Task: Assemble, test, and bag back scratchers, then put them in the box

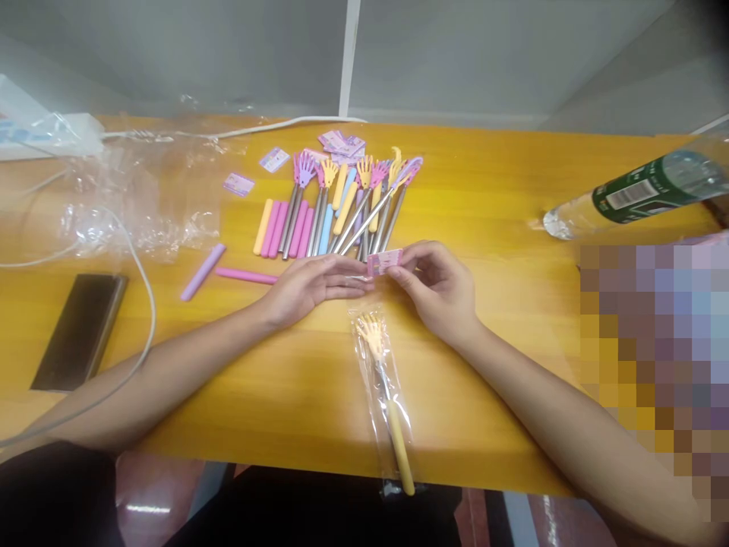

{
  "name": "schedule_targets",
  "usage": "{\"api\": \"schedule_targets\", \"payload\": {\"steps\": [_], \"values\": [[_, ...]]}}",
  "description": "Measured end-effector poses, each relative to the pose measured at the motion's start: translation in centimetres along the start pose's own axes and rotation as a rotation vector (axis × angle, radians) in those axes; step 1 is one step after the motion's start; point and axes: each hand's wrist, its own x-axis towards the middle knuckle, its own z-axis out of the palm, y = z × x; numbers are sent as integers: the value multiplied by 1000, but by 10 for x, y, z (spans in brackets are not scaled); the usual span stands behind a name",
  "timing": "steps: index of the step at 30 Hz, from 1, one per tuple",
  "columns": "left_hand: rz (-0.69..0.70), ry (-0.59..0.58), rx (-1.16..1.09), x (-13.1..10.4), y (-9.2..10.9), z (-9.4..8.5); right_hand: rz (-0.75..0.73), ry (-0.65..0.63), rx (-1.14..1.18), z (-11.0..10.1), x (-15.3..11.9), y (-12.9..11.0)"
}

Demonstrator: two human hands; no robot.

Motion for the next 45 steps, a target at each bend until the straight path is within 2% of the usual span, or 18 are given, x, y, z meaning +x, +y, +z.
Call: {"api": "schedule_targets", "payload": {"steps": [5,13,26,33,37,45], "values": [[-4,23,-2,0,1,1,-22,9,-19,-3,3,0],[-10,26,-25,0,1,2,-114,-66,-114,-7,3,-2],[2,13,5,0,0,3,-322,-96,-244,-8,6,-8],[56,-43,160,-2,-3,3,-379,-111,-285,-7,4,-7],[71,-19,280,-4,-4,3,-409,-115,-296,-6,3,-8],[83,7,354,-5,-3,6,-468,-178,-335,-6,2,-8]]}}
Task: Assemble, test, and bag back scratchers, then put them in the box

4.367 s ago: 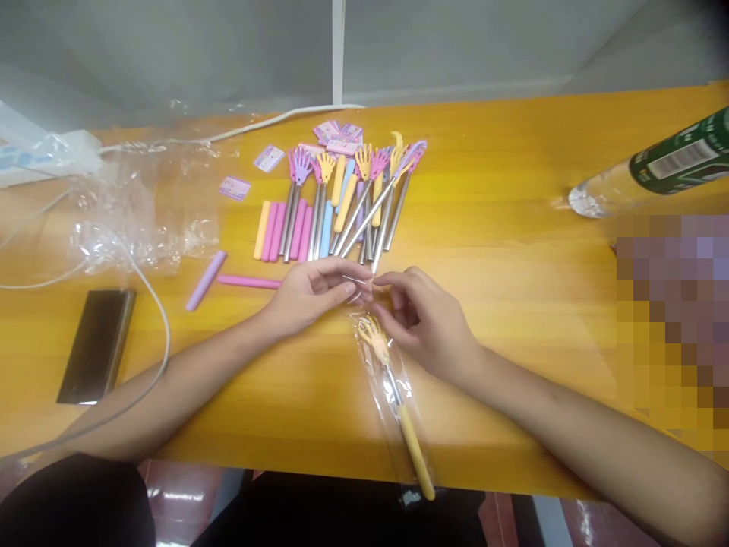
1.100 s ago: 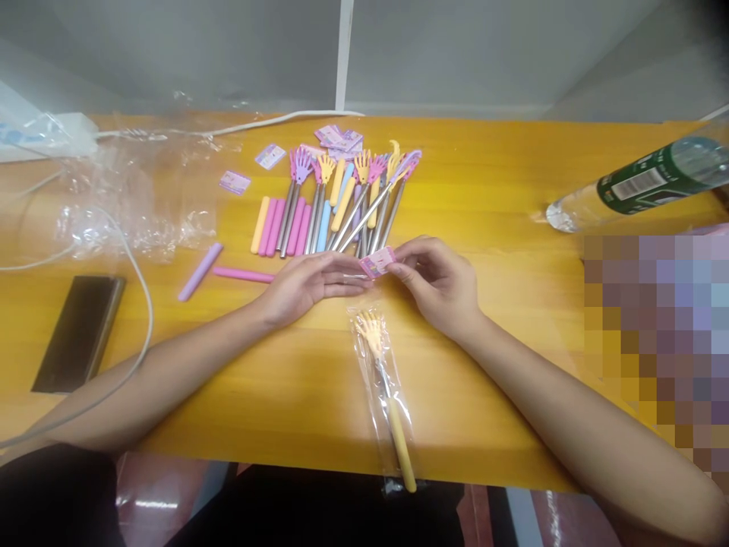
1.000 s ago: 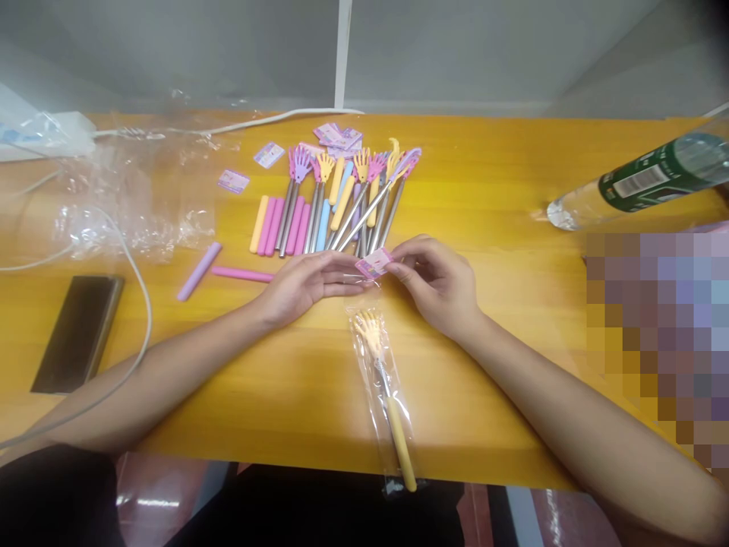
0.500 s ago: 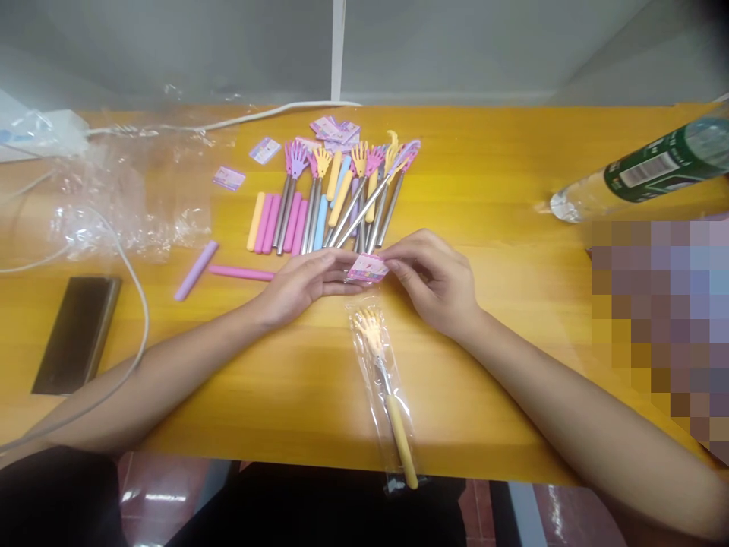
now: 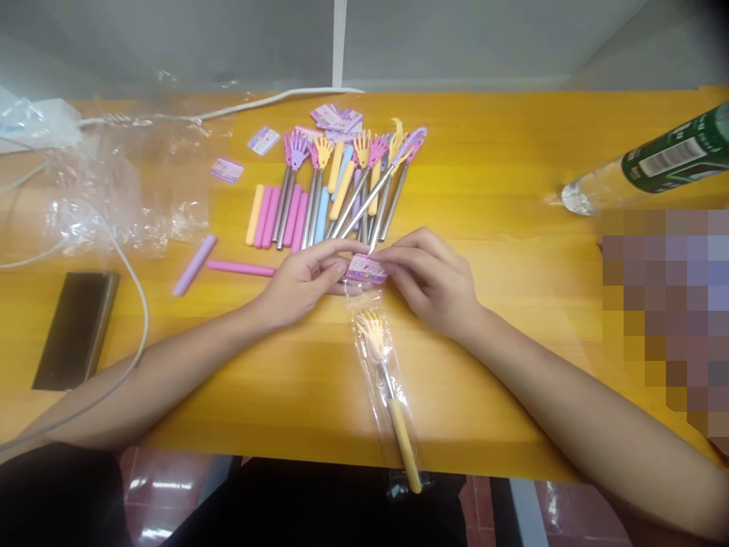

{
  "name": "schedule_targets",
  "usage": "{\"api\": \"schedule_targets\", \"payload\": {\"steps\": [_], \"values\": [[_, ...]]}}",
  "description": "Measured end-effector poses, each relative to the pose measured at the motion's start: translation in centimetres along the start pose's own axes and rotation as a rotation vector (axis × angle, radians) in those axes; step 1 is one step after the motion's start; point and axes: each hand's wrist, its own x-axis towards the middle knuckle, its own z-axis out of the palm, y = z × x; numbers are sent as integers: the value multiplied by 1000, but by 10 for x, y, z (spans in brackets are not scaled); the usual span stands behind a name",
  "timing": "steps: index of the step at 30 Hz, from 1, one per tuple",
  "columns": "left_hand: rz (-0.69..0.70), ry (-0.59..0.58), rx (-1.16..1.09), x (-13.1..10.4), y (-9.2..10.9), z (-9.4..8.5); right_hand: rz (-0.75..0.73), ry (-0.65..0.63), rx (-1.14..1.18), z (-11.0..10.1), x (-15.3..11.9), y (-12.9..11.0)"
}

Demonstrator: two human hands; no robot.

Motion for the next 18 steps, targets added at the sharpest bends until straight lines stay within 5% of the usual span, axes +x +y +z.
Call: {"api": "schedule_targets", "payload": {"steps": [9,18], "values": [[24,54,238,-4,-2,-1,-39,-49,-27,1,0,-1],[18,63,186,-4,-5,-1,-23,-71,33,1,2,-2]]}}
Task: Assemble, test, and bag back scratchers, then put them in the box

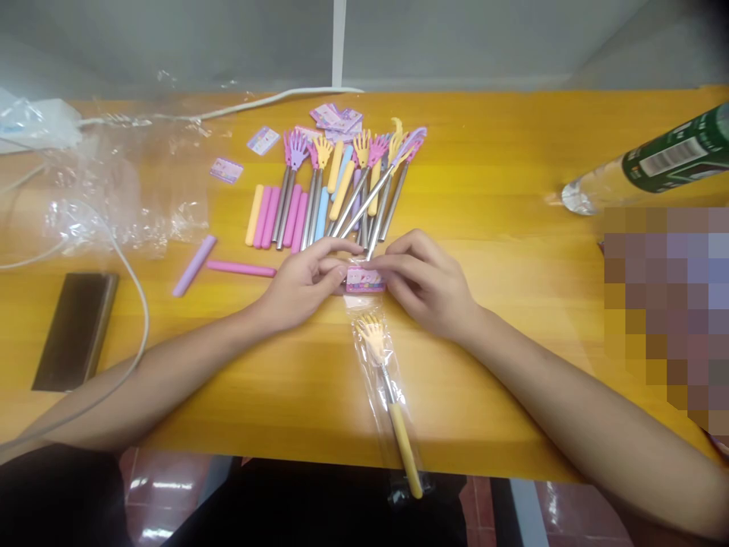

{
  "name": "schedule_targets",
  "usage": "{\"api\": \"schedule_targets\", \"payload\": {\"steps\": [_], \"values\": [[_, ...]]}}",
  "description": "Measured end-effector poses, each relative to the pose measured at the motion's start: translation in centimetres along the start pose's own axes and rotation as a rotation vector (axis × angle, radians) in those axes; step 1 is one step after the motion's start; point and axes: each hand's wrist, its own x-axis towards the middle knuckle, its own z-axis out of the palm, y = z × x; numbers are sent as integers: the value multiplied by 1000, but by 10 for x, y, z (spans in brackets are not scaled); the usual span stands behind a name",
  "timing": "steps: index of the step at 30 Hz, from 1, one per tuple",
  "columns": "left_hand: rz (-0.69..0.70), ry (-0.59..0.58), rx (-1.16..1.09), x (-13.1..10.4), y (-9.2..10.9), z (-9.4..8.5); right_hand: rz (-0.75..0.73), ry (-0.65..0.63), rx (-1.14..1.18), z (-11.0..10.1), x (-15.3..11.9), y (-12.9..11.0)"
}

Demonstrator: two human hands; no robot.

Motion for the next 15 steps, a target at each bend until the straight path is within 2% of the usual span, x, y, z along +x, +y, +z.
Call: {"api": "schedule_targets", "payload": {"steps": [8,15], "values": [[-31,9,-42,-1,1,-2,43,-54,84,-1,-1,1],[-47,39,-55,0,4,-2,11,-44,60,0,0,-1]]}}
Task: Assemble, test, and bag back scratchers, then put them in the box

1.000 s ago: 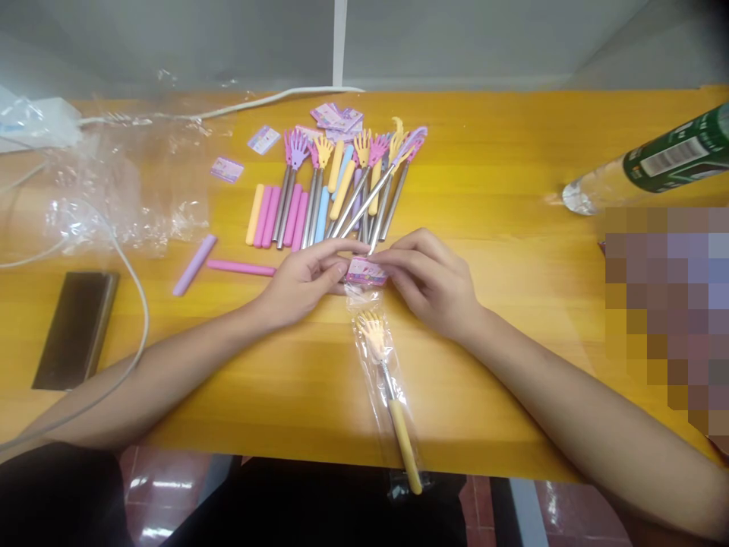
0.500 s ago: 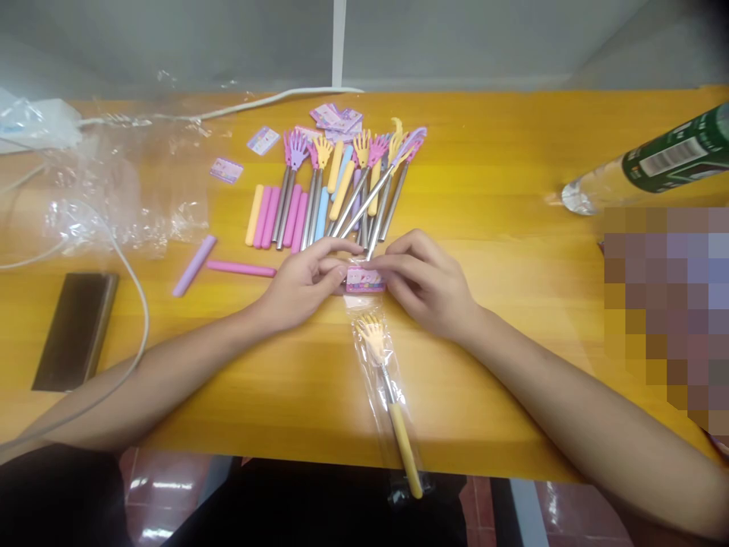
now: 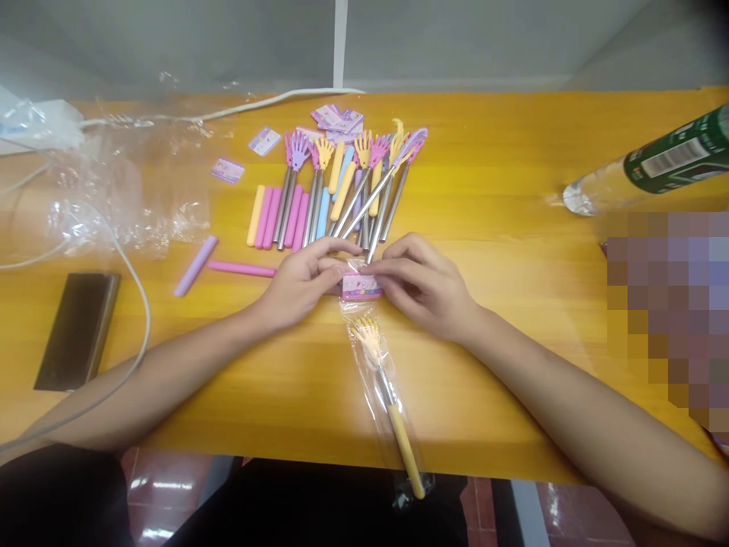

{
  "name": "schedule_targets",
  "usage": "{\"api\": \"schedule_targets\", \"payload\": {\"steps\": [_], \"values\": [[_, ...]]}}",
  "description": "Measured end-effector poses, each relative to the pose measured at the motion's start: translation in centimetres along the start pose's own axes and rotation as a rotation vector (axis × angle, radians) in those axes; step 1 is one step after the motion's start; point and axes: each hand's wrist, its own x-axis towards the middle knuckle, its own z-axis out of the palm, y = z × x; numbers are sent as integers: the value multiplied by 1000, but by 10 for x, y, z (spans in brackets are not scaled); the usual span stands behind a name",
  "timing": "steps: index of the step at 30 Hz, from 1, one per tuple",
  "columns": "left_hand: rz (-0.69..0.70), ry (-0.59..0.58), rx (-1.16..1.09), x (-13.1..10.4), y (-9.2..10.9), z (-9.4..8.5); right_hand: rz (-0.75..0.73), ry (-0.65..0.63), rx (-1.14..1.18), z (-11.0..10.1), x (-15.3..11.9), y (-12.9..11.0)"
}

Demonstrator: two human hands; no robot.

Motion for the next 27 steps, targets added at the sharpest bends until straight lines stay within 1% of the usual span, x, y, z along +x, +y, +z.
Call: {"api": "schedule_targets", "payload": {"steps": [4,8,10,15,18,23,27], "values": [[-25,-1,-86,0,3,2,30,55,15,0,0,-1],[-1,26,26,1,2,0,26,58,49,0,0,-1],[8,43,40,1,0,0,18,55,43,0,0,-1],[-16,69,-158,3,-5,1,57,62,67,-2,0,-1],[-8,77,-221,3,-5,2,77,63,99,-3,0,0],[-15,82,-219,3,-4,2,45,27,109,-3,1,0],[-8,74,-193,3,-4,2,2,-46,76,-1,0,-3]]}}
